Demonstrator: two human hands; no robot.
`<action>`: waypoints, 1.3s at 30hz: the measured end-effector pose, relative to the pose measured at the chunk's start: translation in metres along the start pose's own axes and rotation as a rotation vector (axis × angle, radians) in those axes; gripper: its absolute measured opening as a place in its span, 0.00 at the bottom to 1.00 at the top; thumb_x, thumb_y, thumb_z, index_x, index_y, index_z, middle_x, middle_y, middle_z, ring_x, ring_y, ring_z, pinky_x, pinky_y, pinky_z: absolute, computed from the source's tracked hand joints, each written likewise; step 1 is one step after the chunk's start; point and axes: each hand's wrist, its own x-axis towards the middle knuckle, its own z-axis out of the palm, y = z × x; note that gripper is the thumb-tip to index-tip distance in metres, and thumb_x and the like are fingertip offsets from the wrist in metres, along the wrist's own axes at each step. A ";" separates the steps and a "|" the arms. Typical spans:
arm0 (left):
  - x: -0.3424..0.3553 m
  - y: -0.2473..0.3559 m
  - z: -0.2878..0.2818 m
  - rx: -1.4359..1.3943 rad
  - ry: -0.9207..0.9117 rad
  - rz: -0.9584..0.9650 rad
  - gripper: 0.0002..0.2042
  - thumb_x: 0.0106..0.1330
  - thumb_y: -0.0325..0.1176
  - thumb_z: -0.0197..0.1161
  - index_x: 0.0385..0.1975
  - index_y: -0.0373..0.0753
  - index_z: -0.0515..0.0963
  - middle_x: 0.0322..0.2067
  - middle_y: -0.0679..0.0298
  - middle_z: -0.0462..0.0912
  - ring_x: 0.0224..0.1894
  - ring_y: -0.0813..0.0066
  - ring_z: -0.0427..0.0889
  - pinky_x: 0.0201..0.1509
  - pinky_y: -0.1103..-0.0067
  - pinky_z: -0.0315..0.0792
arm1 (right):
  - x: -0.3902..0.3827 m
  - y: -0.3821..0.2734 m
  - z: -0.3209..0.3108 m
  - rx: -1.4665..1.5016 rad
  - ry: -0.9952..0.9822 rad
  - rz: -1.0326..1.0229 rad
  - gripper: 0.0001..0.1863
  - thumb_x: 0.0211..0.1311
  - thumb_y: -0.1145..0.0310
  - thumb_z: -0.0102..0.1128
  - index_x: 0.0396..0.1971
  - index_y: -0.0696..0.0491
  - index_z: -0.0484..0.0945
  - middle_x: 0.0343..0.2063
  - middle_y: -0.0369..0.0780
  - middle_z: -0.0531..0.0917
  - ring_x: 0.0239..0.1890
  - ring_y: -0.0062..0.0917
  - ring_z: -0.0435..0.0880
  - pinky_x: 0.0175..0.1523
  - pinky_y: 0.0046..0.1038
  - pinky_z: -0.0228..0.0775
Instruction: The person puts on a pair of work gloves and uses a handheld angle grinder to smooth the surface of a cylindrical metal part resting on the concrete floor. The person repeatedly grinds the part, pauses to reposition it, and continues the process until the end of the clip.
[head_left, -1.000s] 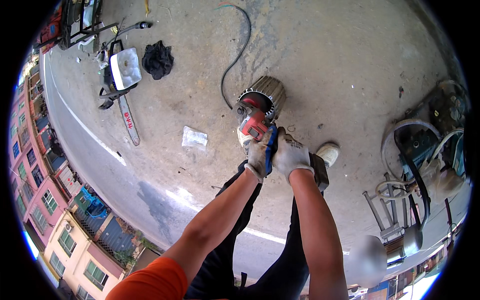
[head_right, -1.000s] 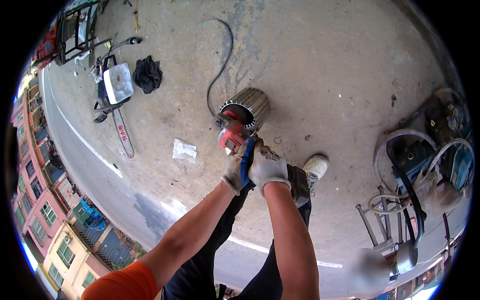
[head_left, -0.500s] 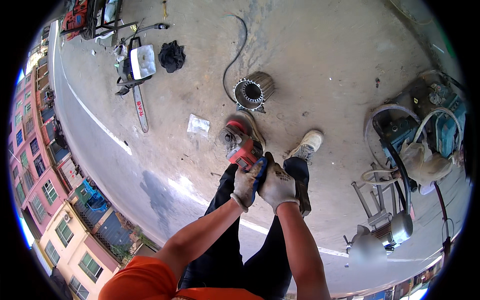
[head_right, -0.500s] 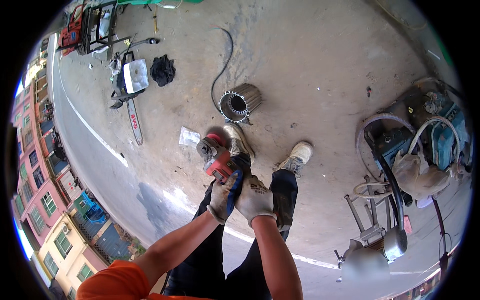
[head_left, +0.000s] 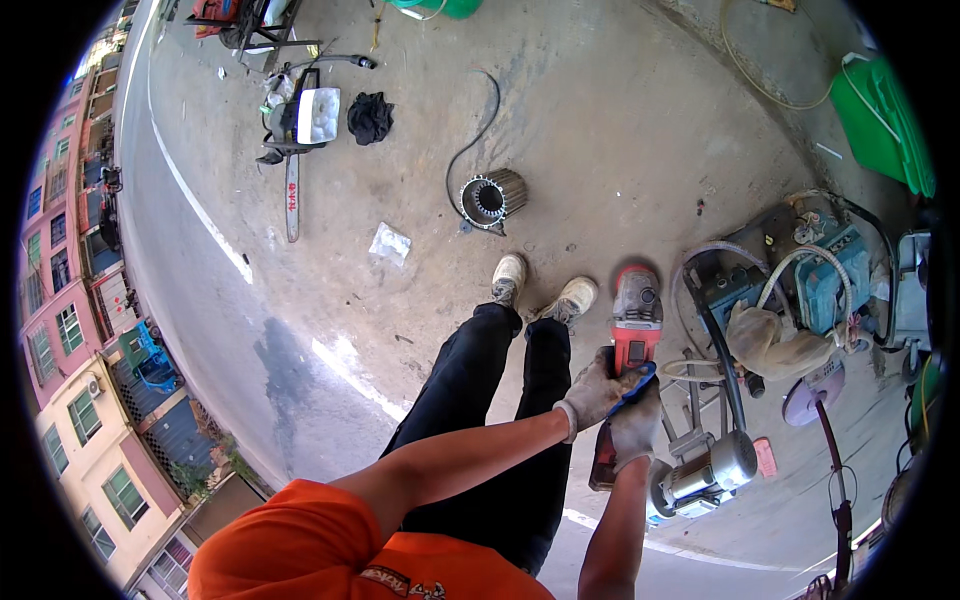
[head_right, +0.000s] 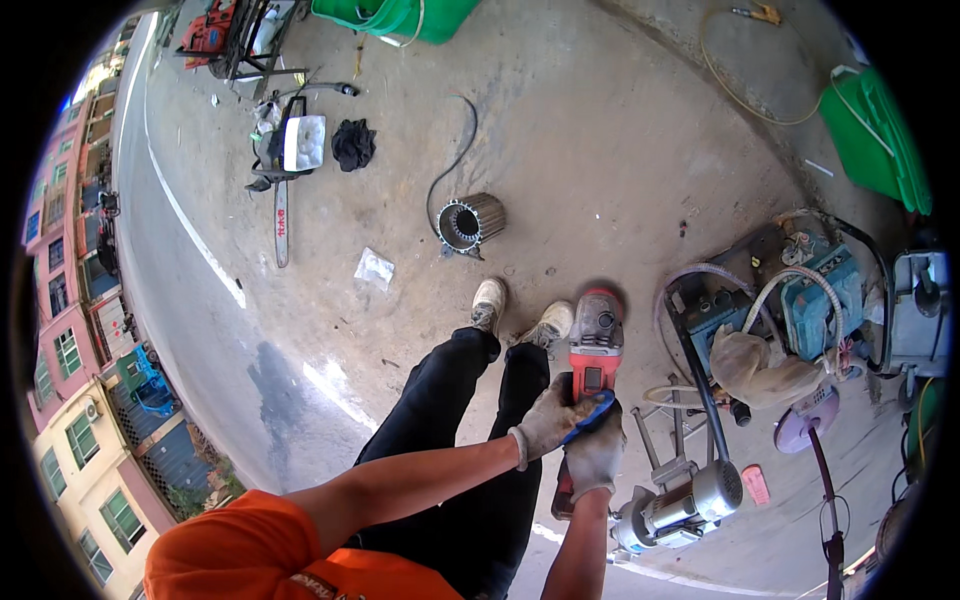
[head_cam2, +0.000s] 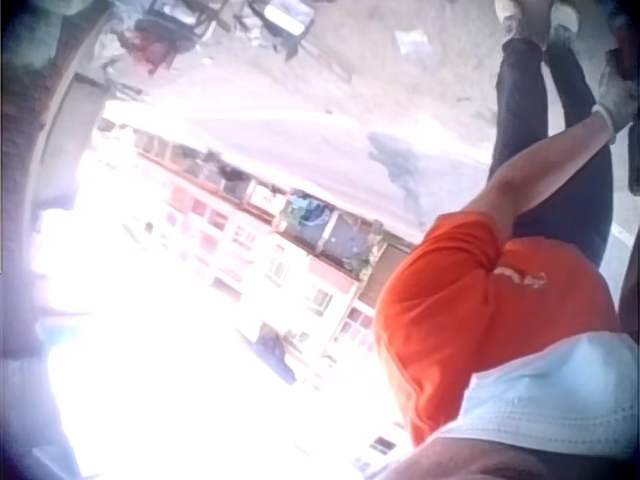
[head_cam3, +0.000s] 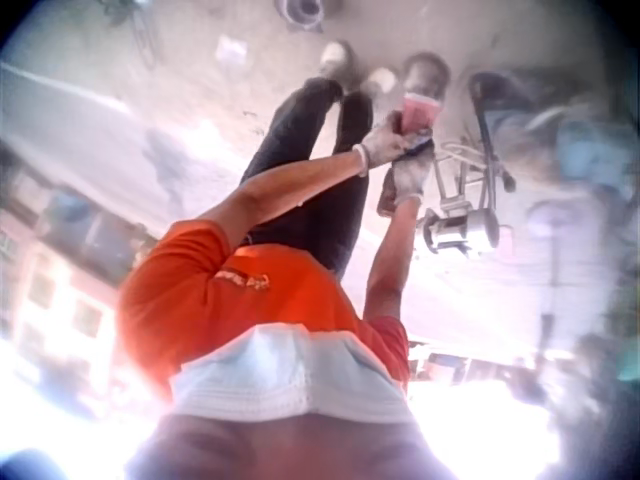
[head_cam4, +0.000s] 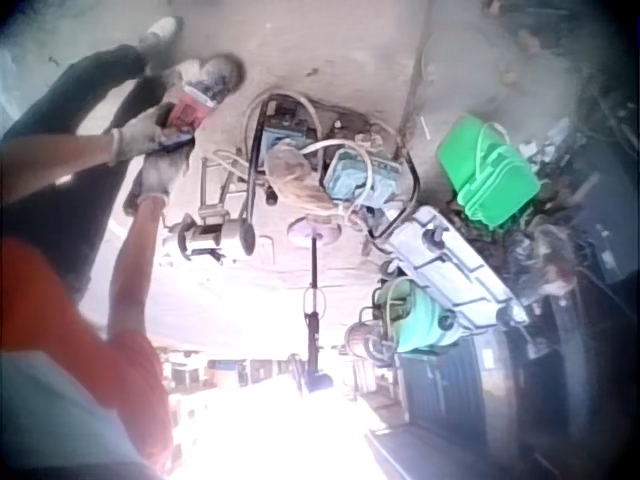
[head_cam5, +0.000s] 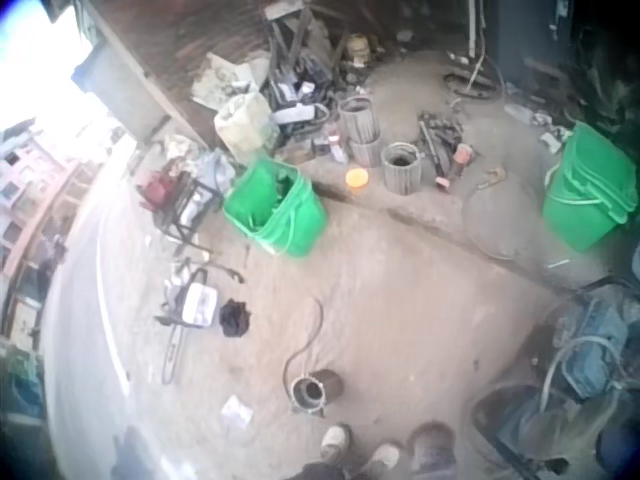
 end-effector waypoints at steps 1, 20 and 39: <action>0.003 0.008 0.006 -0.018 -0.020 0.005 0.35 0.58 0.57 0.66 0.55 0.34 0.67 0.47 0.51 0.78 0.51 0.65 0.78 0.56 0.74 0.70 | 0.003 -0.004 -0.005 0.132 0.015 0.005 0.22 0.55 0.65 0.60 0.49 0.56 0.70 0.39 0.44 0.82 0.41 0.34 0.83 0.46 0.34 0.74; 0.093 0.236 -0.093 -0.367 0.020 0.231 0.19 0.77 0.38 0.38 0.62 0.34 0.60 0.53 0.49 0.76 0.55 0.61 0.78 0.60 0.69 0.74 | 0.124 -0.278 0.079 -0.291 -0.100 -0.004 0.40 0.46 0.52 0.71 0.58 0.53 0.66 0.45 0.50 0.82 0.49 0.46 0.81 0.53 0.40 0.72; 0.365 0.568 -0.142 -0.271 0.188 0.096 0.33 0.62 0.54 0.64 0.62 0.43 0.64 0.54 0.60 0.74 0.47 0.68 0.79 0.53 0.70 0.73 | 0.338 -0.483 -0.070 0.442 0.120 0.162 0.19 0.54 0.74 0.62 0.46 0.59 0.73 0.32 0.41 0.81 0.29 0.25 0.82 0.36 0.29 0.78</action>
